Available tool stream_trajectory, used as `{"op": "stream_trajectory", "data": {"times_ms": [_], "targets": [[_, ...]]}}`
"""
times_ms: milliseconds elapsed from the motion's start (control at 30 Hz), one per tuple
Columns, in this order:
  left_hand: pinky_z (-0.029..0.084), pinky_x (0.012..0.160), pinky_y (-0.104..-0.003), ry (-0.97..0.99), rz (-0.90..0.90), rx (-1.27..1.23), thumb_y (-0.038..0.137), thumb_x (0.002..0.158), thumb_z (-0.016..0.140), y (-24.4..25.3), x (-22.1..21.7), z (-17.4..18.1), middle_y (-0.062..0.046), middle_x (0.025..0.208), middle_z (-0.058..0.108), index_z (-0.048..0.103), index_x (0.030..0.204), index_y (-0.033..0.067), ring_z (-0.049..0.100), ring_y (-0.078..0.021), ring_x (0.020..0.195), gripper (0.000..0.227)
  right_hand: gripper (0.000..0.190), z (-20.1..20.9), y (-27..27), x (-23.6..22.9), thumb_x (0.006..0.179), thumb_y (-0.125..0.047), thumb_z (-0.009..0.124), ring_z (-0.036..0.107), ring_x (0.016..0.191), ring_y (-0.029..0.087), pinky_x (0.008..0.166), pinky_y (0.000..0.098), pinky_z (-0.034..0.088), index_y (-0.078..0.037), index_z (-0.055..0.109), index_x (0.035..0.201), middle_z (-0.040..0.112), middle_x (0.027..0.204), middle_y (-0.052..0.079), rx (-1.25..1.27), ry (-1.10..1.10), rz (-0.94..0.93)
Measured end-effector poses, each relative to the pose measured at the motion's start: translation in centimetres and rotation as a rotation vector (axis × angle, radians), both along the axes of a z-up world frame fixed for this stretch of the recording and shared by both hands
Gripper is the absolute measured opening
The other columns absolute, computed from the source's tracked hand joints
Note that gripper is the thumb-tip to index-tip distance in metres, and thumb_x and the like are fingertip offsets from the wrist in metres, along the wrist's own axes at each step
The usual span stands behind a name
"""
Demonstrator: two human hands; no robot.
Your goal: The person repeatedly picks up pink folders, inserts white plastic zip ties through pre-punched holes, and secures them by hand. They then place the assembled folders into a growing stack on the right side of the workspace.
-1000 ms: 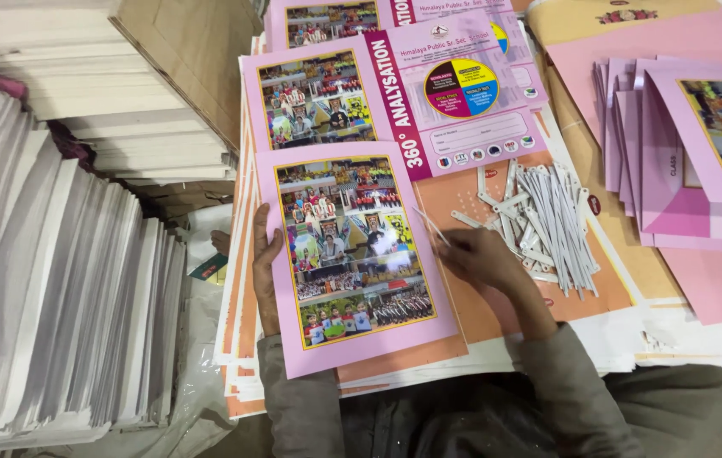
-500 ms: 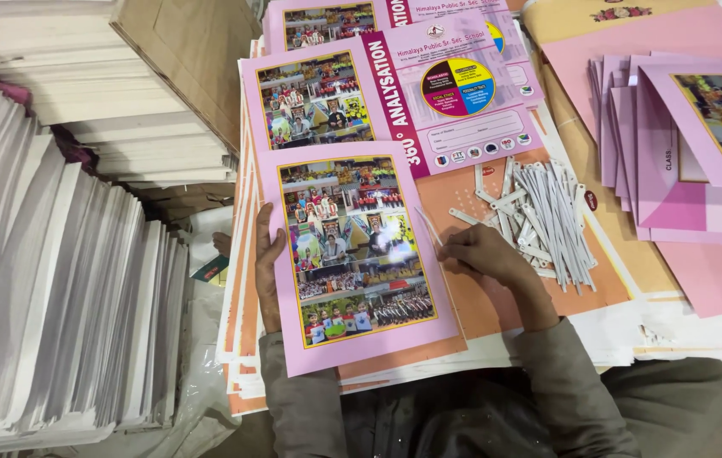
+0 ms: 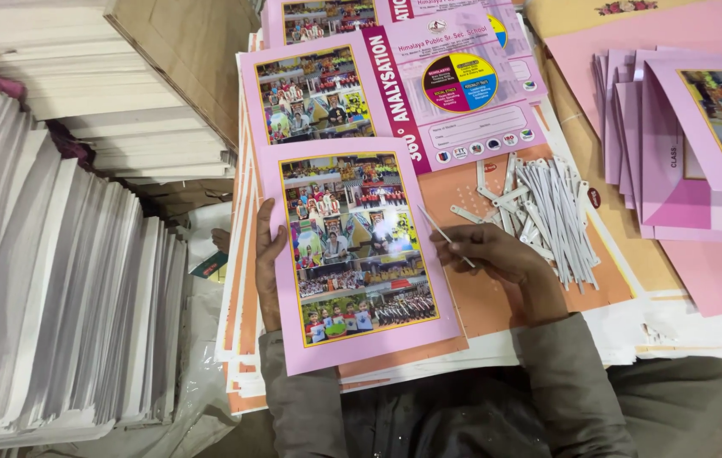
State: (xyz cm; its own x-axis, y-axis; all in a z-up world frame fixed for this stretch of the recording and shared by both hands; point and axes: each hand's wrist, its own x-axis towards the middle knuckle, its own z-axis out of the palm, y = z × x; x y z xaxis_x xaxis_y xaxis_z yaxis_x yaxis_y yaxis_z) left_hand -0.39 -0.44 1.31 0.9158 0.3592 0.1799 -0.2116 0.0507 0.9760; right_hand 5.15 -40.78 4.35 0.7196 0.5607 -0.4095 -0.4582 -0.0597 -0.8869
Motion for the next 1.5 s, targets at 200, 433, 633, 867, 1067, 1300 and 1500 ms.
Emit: {"op": "stream_trajectory", "data": {"times_ms": [200,433,633,867,1067,1300,1500], "targets": [[-0.027,0.117,-0.048,0.072,0.033,0.199,0.020,0.101,0.055,0.2,0.1,0.4,-0.007,0.162,0.045,0.048,0.152,0.0145,0.003,-0.0197,0.158,0.052,0.022,-1.9,-0.2,0.1,0.093,-0.005,0.070,0.057,0.063,0.006,0.051,0.0206,0.039,-0.001,0.071,0.114,0.071,0.085,0.006,0.086,-0.092,-0.011],[-0.023,0.120,-0.050,0.027,-0.004,0.069,0.025,0.099,0.058,-0.1,0.1,-0.1,-0.010,0.162,0.045,0.046,0.153,0.0132,0.012,-0.0237,0.160,0.057,0.005,-2.4,3.3,-0.4,0.091,0.001,0.067,0.065,0.064,0.008,0.054,0.0203,0.050,-0.002,0.066,0.094,0.071,0.080,0.005,0.129,-0.132,-0.329],[-0.015,0.119,-0.050,0.025,0.014,0.063,0.024,0.095,0.062,0.2,0.2,0.1,-0.013,0.161,0.043,0.046,0.154,0.0134,0.016,-0.0267,0.158,0.062,0.009,-3.1,3.8,-0.3,0.092,0.008,0.069,0.071,0.070,0.014,0.062,0.0259,0.059,0.002,0.063,0.093,0.069,0.083,0.010,0.173,-0.264,-0.353],[-0.005,0.118,-0.050,0.022,0.012,0.057,0.024,0.091,0.067,0.0,0.2,-0.1,-0.016,0.161,0.041,0.044,0.154,0.0137,0.020,-0.0301,0.156,0.068,0.015,-2.9,3.3,-0.6,0.088,0.010,0.069,0.072,0.077,0.014,0.070,0.0278,0.061,0.001,0.062,0.097,0.070,0.088,0.008,0.195,-0.219,-0.329],[0.003,0.117,-0.051,0.020,0.015,0.052,0.024,0.087,0.071,-0.2,-0.1,-0.2,-0.018,0.160,0.039,0.044,0.155,0.0139,0.023,-0.0331,0.153,0.074,0.020,-2.5,3.6,-0.8,0.080,0.010,0.076,0.066,0.072,0.009,0.063,0.0243,0.054,-0.002,0.064,0.091,0.068,0.081,0.006,0.074,-0.344,-0.336],[0.012,0.116,-0.051,0.012,0.012,0.055,0.024,0.083,0.076,-0.4,0.1,0.0,-0.021,0.160,0.037,0.043,0.155,0.0141,0.027,-0.0366,0.151,0.081,0.024,-2.2,3.8,-0.8,0.077,0.006,0.081,0.063,0.070,0.007,0.061,0.0232,0.051,-0.004,0.060,0.077,0.071,0.078,0.004,-0.152,-0.456,-0.209],[0.021,0.115,-0.051,0.013,0.016,0.065,0.023,0.079,0.080,-0.2,0.0,0.1,-0.024,0.160,0.035,0.042,0.156,0.0143,0.030,-0.0395,0.149,0.086,0.041,-0.1,3.4,-1.1,0.076,0.003,0.077,0.066,0.074,0.007,0.062,0.0223,0.053,-0.006,0.066,0.114,0.064,0.086,-0.001,-0.119,-0.447,-0.241]]}}
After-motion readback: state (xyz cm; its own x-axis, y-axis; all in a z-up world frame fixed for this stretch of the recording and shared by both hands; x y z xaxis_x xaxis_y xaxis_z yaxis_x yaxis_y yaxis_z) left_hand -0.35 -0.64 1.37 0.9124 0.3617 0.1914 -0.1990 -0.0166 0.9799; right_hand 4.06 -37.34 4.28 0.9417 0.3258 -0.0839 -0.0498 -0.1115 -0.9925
